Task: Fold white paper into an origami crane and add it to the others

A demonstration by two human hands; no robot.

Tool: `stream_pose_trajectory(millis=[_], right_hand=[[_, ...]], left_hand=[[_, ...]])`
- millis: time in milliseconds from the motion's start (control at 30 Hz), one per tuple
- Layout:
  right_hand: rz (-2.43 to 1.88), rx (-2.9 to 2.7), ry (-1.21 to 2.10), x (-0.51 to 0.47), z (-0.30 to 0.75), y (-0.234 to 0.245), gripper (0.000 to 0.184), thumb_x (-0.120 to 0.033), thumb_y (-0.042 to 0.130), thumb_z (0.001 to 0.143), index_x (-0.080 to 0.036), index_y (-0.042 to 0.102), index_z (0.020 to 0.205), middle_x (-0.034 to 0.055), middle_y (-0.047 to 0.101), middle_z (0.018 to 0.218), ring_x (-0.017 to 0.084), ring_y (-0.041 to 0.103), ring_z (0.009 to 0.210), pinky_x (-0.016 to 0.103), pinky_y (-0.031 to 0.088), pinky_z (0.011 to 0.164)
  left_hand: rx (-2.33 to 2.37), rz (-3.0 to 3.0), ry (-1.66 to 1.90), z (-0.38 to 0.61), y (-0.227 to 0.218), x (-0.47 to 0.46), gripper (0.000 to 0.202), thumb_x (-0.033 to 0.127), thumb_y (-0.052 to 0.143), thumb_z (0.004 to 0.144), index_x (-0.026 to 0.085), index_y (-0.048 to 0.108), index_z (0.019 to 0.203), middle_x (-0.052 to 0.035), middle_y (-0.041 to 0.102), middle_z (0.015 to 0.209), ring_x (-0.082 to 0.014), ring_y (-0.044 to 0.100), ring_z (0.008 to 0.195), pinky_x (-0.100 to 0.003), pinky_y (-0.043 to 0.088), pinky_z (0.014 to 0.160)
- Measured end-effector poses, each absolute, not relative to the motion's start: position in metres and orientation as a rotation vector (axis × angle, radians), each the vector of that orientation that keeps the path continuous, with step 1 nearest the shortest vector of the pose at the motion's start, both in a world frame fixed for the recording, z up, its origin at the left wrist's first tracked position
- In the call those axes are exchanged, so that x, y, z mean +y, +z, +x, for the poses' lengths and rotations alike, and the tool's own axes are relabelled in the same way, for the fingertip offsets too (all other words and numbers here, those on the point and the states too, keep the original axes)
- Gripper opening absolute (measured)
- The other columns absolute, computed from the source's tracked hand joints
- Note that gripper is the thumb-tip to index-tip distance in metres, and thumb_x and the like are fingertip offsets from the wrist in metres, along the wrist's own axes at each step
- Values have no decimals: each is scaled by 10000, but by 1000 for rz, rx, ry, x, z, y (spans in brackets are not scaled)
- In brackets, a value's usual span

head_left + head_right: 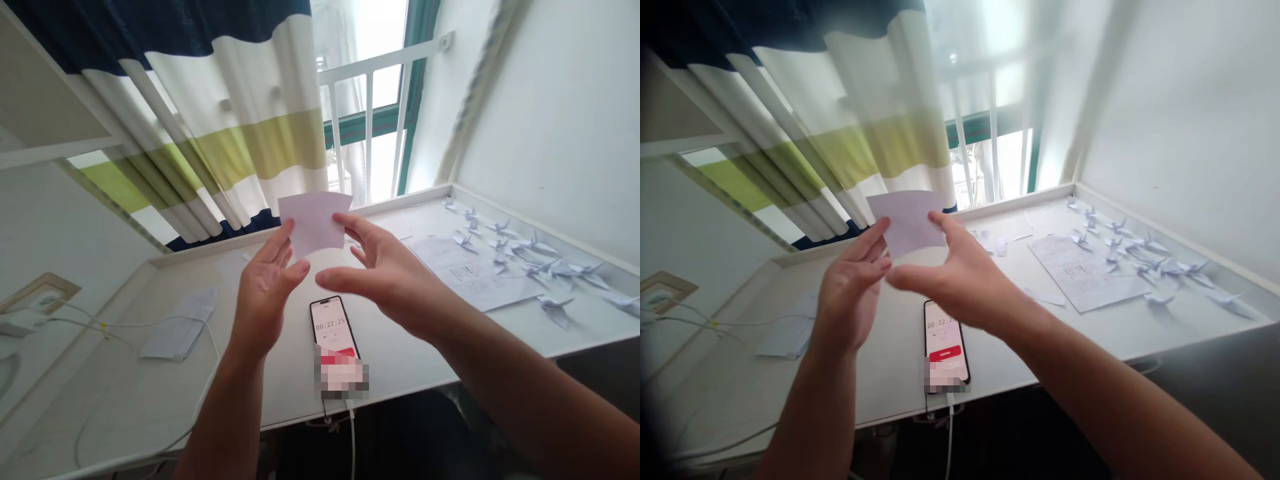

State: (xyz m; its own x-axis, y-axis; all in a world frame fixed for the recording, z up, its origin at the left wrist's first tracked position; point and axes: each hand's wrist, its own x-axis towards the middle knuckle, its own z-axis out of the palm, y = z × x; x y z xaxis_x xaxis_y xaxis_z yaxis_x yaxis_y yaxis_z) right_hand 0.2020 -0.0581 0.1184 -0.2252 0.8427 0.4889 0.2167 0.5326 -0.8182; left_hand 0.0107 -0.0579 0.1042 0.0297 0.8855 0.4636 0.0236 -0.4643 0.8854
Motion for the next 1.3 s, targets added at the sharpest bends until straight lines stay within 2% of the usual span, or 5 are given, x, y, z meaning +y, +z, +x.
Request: stream_pose_trajectory(millis=[200, 400, 600, 867, 1300], right_hand=[[-1101, -1525, 858, 25, 202, 57, 745, -314, 798, 770, -160, 593, 1469, 191, 628, 1470, 365, 613, 1344, 580, 521, 1130], [-1041, -1433, 1056, 68, 204, -10, 536, -368, 792, 793, -159, 725, 1282, 148, 767, 1176, 297, 724, 1082, 487, 614, 950], [-1040, -1323, 1099, 81, 205, -32, 500, -373, 831, 763, -176, 755, 1216, 23, 726, 754, 222, 687, 740, 422, 584, 787], [-1016, -1344, 1182, 74, 205, -34, 466, -366, 826, 756, -198, 715, 1177, 14, 736, 750, 211, 695, 702, 391, 560, 717], [-999, -1367, 1172, 81, 211, -41, 465, -338, 827, 740, -193, 685, 1157, 39, 752, 849, 211, 708, 766, 372, 563, 727]], left_hand=[[1057, 1323, 1514, 13, 33, 20, 412, 363, 867, 774, 163, 793, 1127, -131, 814, 1146, -299, 748, 1132, -483, 543, 1087], [1102, 1138, 1514, 2, -24, 55, 366, 348, 930, 654, 161, 802, 942, -85, 808, 898, -207, 724, 835, -385, 569, 870], [1101, 1125, 1496, 4, -43, 62, 337, 330, 909, 651, 167, 787, 918, -64, 780, 853, -186, 697, 799, -348, 543, 816], [1106, 1185, 1472, 3, -47, 65, 338, 301, 889, 685, 179, 786, 983, -80, 796, 974, -196, 702, 868, -340, 537, 849], [1137, 1248, 1465, 3, -51, 67, 317, 280, 889, 692, 173, 793, 975, -56, 762, 895, -165, 648, 801, -320, 498, 810]])
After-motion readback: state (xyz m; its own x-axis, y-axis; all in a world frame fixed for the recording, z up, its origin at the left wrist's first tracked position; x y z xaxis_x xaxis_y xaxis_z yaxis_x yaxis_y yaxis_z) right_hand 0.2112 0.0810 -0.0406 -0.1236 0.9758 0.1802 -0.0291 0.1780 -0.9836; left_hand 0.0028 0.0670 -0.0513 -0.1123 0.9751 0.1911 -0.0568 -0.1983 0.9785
